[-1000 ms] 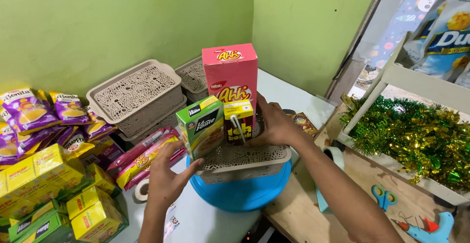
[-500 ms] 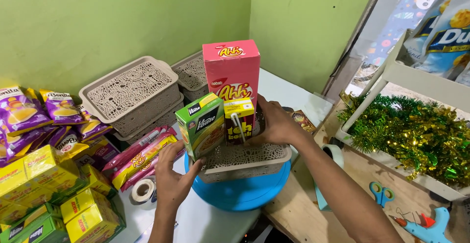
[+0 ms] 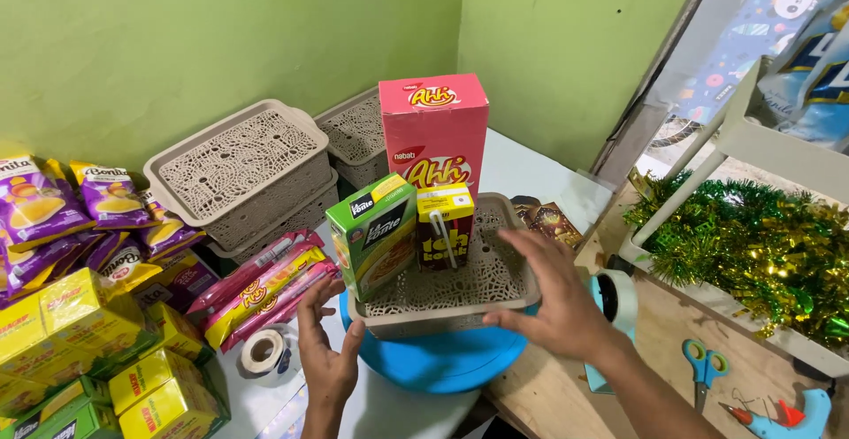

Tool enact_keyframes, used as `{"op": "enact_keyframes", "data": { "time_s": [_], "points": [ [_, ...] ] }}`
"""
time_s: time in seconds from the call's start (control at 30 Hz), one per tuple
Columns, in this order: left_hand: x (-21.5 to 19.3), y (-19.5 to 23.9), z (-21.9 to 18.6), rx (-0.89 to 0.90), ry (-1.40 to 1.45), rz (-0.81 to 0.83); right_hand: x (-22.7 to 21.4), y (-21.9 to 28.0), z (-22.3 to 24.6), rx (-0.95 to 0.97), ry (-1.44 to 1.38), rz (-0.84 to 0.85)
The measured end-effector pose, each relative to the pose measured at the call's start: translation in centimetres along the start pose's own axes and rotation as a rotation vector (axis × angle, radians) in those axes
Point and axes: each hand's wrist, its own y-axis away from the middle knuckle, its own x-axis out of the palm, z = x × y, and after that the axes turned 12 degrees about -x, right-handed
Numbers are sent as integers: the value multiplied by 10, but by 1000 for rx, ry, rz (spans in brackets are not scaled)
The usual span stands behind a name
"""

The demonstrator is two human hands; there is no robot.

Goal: Assembling a snack bouquet by arranging and taping various snack boxes and packets into a basket.

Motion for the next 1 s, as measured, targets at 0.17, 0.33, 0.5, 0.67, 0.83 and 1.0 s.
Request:
{"op": "enact_keyframes", "data": {
  "time_s": [0.17, 0.33, 0.5, 0.67, 0.83, 1.0],
  "points": [
    [5, 3, 20, -117, 31, 78, 57, 68, 2, -411, 229, -301],
    [11, 12, 49, -141, 5, 96, 96, 107, -8, -371, 79, -93],
    [17, 15, 74, 34, -51, -2, 112, 105, -12, -422, 136, -155],
    [20, 12, 66, 20, -13, -88, 112, 105, -11, -565, 17, -137],
    [19, 7, 67, -75, -22, -147, 113, 111, -1, -514, -14, -199],
    [17, 6, 66, -70, -32, -146, 108, 108, -1, -511, 98, -33]
  ]
}}
